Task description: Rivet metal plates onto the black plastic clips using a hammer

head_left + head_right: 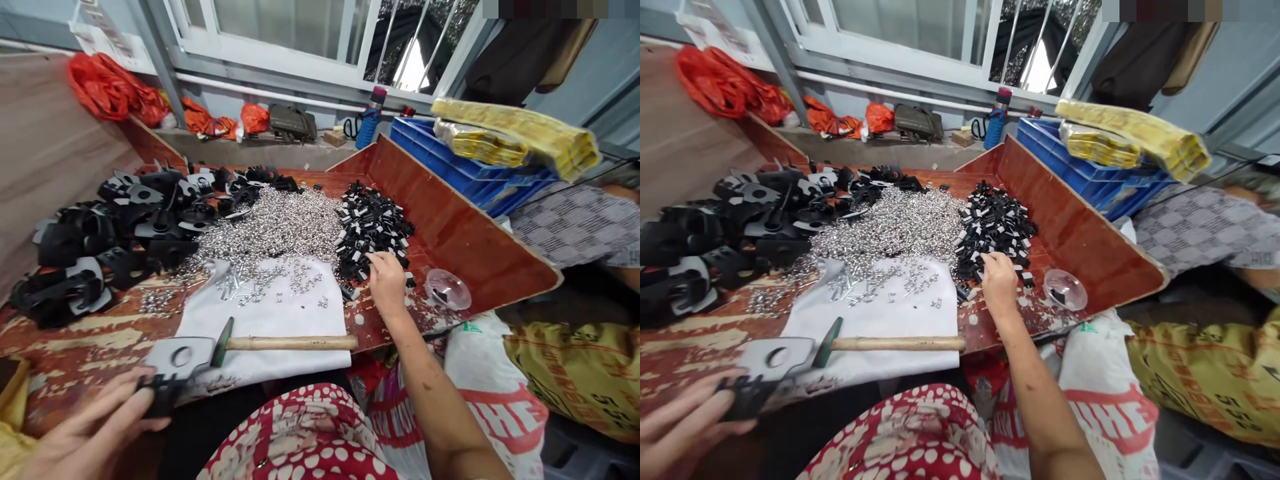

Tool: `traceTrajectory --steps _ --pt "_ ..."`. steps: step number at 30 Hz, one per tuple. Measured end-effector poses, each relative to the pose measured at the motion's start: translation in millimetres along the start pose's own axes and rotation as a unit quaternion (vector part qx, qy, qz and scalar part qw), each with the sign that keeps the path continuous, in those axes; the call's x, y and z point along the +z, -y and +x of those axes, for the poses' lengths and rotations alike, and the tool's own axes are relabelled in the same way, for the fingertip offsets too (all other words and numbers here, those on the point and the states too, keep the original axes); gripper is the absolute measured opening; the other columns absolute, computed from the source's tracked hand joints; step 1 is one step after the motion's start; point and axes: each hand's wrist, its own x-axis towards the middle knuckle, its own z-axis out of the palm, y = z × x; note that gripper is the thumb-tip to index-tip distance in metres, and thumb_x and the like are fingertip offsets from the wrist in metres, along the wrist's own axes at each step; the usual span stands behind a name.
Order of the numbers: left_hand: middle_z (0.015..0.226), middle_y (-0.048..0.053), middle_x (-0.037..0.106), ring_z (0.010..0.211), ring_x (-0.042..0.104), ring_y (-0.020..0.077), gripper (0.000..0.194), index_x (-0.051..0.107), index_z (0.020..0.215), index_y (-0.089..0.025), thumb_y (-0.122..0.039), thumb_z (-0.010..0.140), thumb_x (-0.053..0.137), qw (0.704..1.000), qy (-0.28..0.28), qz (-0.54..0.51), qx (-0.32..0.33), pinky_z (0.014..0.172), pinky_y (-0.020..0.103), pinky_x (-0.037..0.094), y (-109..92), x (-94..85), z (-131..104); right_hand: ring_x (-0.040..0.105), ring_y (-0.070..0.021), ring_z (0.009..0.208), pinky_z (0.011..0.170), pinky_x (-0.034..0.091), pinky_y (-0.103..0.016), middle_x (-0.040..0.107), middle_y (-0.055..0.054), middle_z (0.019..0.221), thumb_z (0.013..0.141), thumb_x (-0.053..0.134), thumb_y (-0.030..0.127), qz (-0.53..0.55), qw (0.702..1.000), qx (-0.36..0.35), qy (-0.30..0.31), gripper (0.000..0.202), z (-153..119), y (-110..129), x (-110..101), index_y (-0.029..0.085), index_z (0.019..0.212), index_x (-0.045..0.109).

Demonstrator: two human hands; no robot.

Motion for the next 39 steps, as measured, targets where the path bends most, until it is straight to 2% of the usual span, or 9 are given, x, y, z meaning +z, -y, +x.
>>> traceTrajectory --steps 5,9,16,21,27,29,33,36,39 --pt "0.131 0.007 0.066 0.097 0.069 0.0313 0.045 0.085 0.084 -0.026 -0.055 0.051 0.094 0.963 0.179 -0.175 -0.098 0.063 0.036 0.068 -43 61.2 -30 0.067 -0.0188 0.095 0.118 0.033 -0.051 0.076 -0.002 0.101 0.094 0.055 0.016 0.238 0.953 -0.167 0.080 0.028 -38 102 -9 0.025 0.111 0.075" --pt "0.109 0.009 0.067 0.084 0.066 0.0221 0.037 0.084 0.086 -0.022 -0.049 0.062 0.091 0.937 0.242 -0.244 -0.067 0.063 0.029 0.063 -69 89.4 -40 0.069 -0.0163 0.088 0.123 0.021 -0.054 0.076 0.002 0.090 0.092 0.057 0.015 0.357 0.910 -0.145 0.155 0.024 -73 154 -9 0.027 0.102 0.076" --pt "0.108 0.010 0.064 0.082 0.060 0.0206 0.032 0.083 0.082 -0.020 -0.048 0.066 0.088 0.936 0.248 -0.244 -0.050 0.061 0.027 0.059 -71 87.6 -38 0.068 -0.0163 0.079 0.122 0.024 -0.056 0.075 0.002 0.083 0.092 0.059 0.017 0.395 0.902 -0.066 0.159 0.023 -80 158 5 0.029 0.100 0.077" --pt "0.097 0.007 0.061 0.077 0.058 0.0185 0.026 0.082 0.082 -0.021 -0.045 0.074 0.083 0.927 0.270 -0.258 -0.021 0.058 0.026 0.056 -65 86.8 -36 0.067 -0.0191 0.088 0.121 0.024 -0.058 0.075 -0.001 0.090 0.094 0.050 0.015 0.376 0.903 -0.158 0.133 0.034 -89 166 4 0.029 0.115 0.074" --pt "0.125 0.012 0.055 0.087 0.061 0.0220 0.029 0.077 0.066 -0.020 -0.046 0.078 0.078 0.947 0.245 -0.202 0.041 0.056 0.026 0.056 -51 81.8 -28 0.071 -0.0187 0.094 0.114 0.040 -0.043 0.078 -0.002 0.100 0.096 0.051 0.021 0.481 0.818 -0.026 0.315 0.032 -94 160 3 0.025 0.116 0.075" --pt "0.138 0.012 0.052 0.085 0.061 0.0206 0.029 0.076 0.065 -0.019 -0.044 0.080 0.078 0.954 0.238 -0.175 0.056 0.055 0.026 0.054 -46 76.9 -25 0.072 -0.0190 0.091 0.101 0.048 -0.038 0.078 -0.002 0.097 0.098 0.048 0.023 0.437 0.815 -0.043 0.378 0.033 -78 154 6 0.023 0.117 0.074" --pt "0.112 0.007 0.066 0.068 0.055 0.0148 0.017 0.079 0.085 -0.023 -0.039 0.080 0.079 0.960 0.197 -0.192 0.044 0.060 0.026 0.051 -38 67.4 -20 0.068 -0.0216 0.082 0.094 0.043 -0.041 0.075 -0.008 0.082 0.101 0.052 0.028 0.092 0.940 -0.128 0.302 0.026 -34 150 22 0.017 0.102 0.075" --pt "0.090 0.002 0.066 0.067 0.056 0.0153 0.020 0.079 0.086 -0.022 -0.040 0.077 0.081 0.965 0.174 -0.196 0.035 0.065 0.026 0.051 -32 63.4 -20 0.064 -0.0269 0.090 0.093 0.038 -0.047 0.073 -0.014 0.088 0.100 0.058 0.033 -0.077 0.937 -0.212 0.265 0.028 -13 155 40 0.013 0.087 0.072" --pt "0.075 0.000 0.063 0.065 0.057 0.0148 0.024 0.075 0.077 -0.020 -0.044 0.077 0.081 0.967 0.177 -0.180 0.026 0.067 0.025 0.048 -30 61.7 -22 0.061 -0.0264 0.095 0.088 0.039 -0.042 0.070 -0.015 0.097 0.096 0.060 0.020 -0.073 0.919 -0.274 0.275 0.014 -11 160 51 0.011 0.089 0.069"
